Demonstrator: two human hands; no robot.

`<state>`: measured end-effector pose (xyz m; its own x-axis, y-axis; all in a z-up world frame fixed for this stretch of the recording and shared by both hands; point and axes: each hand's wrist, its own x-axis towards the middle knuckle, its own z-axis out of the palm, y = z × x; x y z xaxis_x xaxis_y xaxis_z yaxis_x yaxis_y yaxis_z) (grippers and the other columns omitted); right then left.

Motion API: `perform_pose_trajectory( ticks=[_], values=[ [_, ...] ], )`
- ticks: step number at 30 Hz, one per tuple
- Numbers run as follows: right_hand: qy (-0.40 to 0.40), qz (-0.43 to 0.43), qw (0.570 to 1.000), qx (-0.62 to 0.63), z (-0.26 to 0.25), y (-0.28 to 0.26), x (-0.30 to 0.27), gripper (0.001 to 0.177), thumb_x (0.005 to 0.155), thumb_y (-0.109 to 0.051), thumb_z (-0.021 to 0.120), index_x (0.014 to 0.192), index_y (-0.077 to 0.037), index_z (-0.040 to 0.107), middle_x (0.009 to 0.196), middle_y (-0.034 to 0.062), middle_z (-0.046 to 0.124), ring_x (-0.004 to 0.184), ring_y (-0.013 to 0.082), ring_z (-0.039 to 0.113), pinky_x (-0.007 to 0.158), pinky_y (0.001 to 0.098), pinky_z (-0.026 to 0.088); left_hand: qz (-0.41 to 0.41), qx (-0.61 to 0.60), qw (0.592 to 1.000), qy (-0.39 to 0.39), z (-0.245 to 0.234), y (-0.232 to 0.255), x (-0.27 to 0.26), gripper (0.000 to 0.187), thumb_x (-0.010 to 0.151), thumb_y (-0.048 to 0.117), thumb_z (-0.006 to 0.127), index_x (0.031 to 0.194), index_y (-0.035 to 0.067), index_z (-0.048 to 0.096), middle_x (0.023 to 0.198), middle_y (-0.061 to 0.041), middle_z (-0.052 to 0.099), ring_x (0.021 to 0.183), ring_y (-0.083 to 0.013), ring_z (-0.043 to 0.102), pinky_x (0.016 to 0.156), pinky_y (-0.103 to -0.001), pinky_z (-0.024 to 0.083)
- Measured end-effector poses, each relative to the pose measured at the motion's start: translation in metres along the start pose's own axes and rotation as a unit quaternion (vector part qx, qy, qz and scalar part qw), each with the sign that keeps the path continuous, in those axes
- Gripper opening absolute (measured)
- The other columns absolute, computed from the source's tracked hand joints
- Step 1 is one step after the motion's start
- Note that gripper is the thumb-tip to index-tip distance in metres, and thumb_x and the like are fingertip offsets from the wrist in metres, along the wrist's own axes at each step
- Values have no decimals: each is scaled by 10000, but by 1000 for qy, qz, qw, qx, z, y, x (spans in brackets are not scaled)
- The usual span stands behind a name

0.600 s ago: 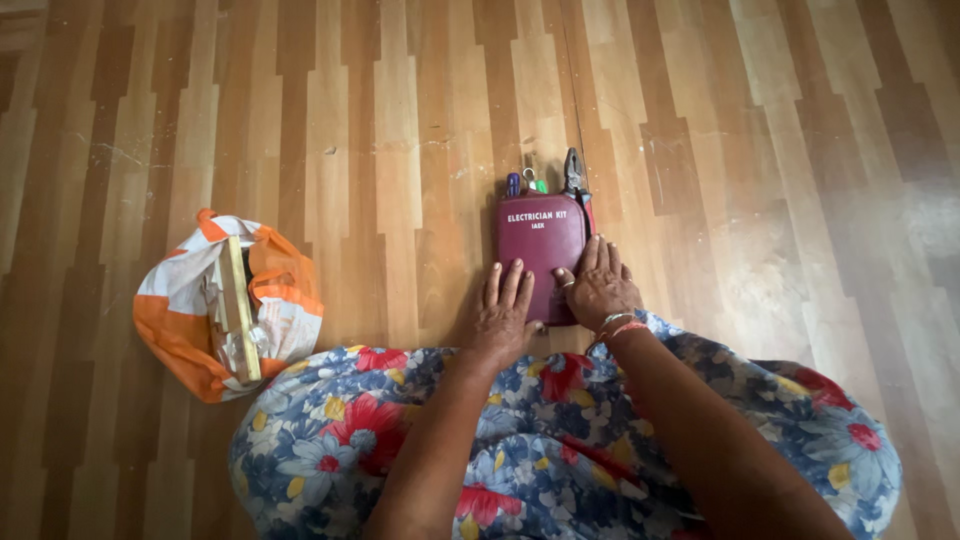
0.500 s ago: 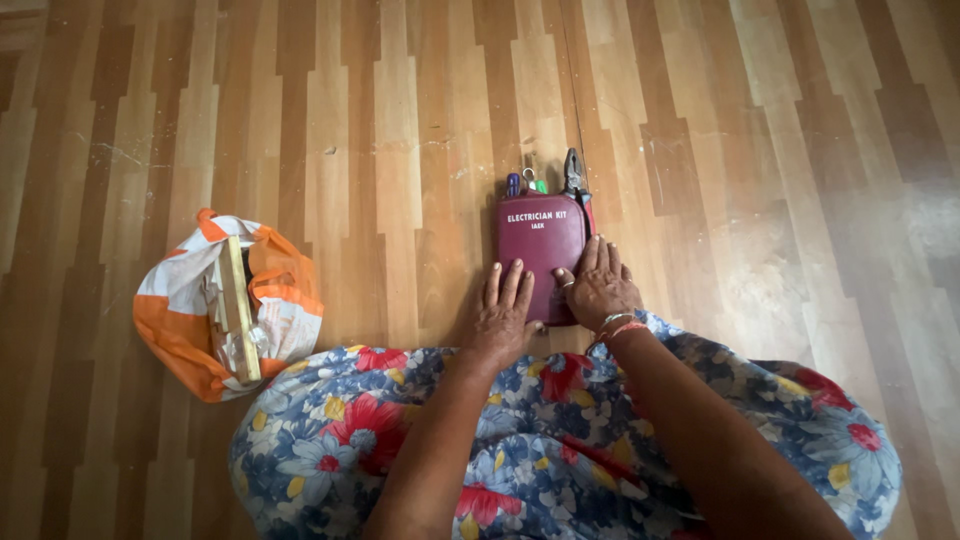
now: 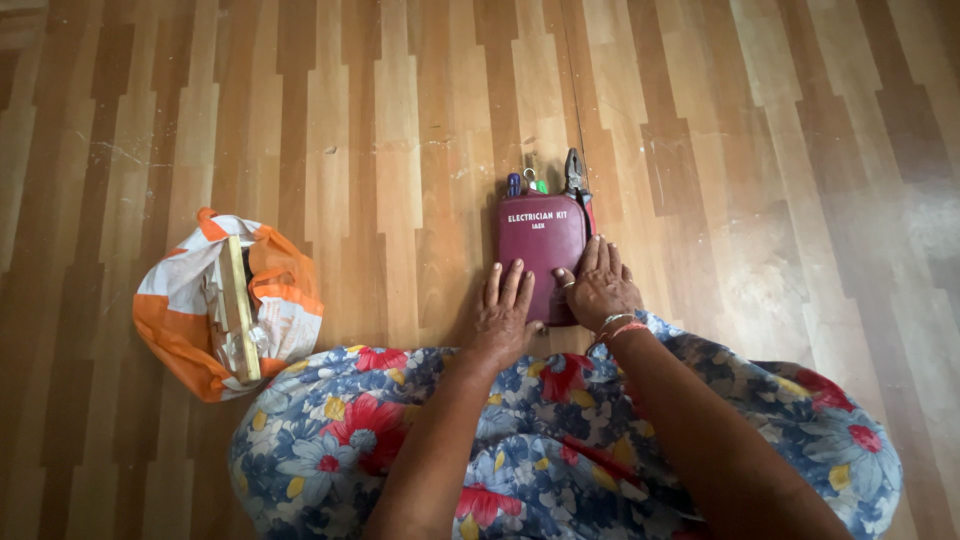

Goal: The person opens a maroon electrician tool kit and removes several tools, including pliers, screwdrivers, and wrenches, placing them on the floor. They then place the tools back into the kit and close it.

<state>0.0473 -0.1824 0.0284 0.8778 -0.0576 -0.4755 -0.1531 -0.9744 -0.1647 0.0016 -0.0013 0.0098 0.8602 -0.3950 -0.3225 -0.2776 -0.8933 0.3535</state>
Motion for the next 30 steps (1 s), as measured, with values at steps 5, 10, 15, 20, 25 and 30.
perform_pose_trajectory(
  ticks=[5,10,15,20,25,30],
  values=[
    [-2,-2,1000,-6,-2,-1,-2,882,1018,-648,228,1614,-14,81,1698,158,123,1574,298,88,1255,443,165,-7,-5,1000,-13,-4,2,-1,832,984,417,588,1624,122,145,1719,-72,-38,1568,-368,-66,1273,-519,49],
    [1,-3,1000,2,-3,0,-3,882,1016,-647,239,1614,-17,83,1697,154,124,1574,297,87,1253,443,168,-6,-12,1000,-9,-5,2,-2,833,981,412,595,1624,116,156,1721,-74,-34,1570,-368,-65,1275,-511,52],
    [10,-4,1000,8,-2,0,-2,882,1018,-646,268,1614,-20,96,1698,156,137,1574,304,99,1252,448,177,5,-19,1000,8,-4,1,-2,832,976,404,608,1618,103,173,1716,-85,-12,1567,-378,-51,1279,-505,62],
    [13,-4,1000,5,0,0,0,883,1018,-641,277,1611,-12,95,1693,160,140,1570,305,103,1249,448,177,5,-20,1000,11,-2,0,-2,833,973,397,614,1616,98,177,1717,-89,-4,1568,-380,-47,1274,-517,63],
    [16,-4,1000,-1,3,1,1,883,1020,-640,270,1612,-9,97,1692,164,148,1571,307,112,1252,443,183,7,-11,1000,18,-1,0,-2,832,974,405,614,1617,99,184,1719,-90,8,1571,-379,-31,1275,-524,80],
    [16,-6,1000,-1,3,1,1,886,1020,-647,250,1609,-4,92,1692,166,143,1570,307,109,1250,445,182,1,-7,1000,4,-3,1,-2,826,982,404,601,1624,107,175,1721,-82,-3,1570,-378,-38,1273,-521,84]
  ],
)
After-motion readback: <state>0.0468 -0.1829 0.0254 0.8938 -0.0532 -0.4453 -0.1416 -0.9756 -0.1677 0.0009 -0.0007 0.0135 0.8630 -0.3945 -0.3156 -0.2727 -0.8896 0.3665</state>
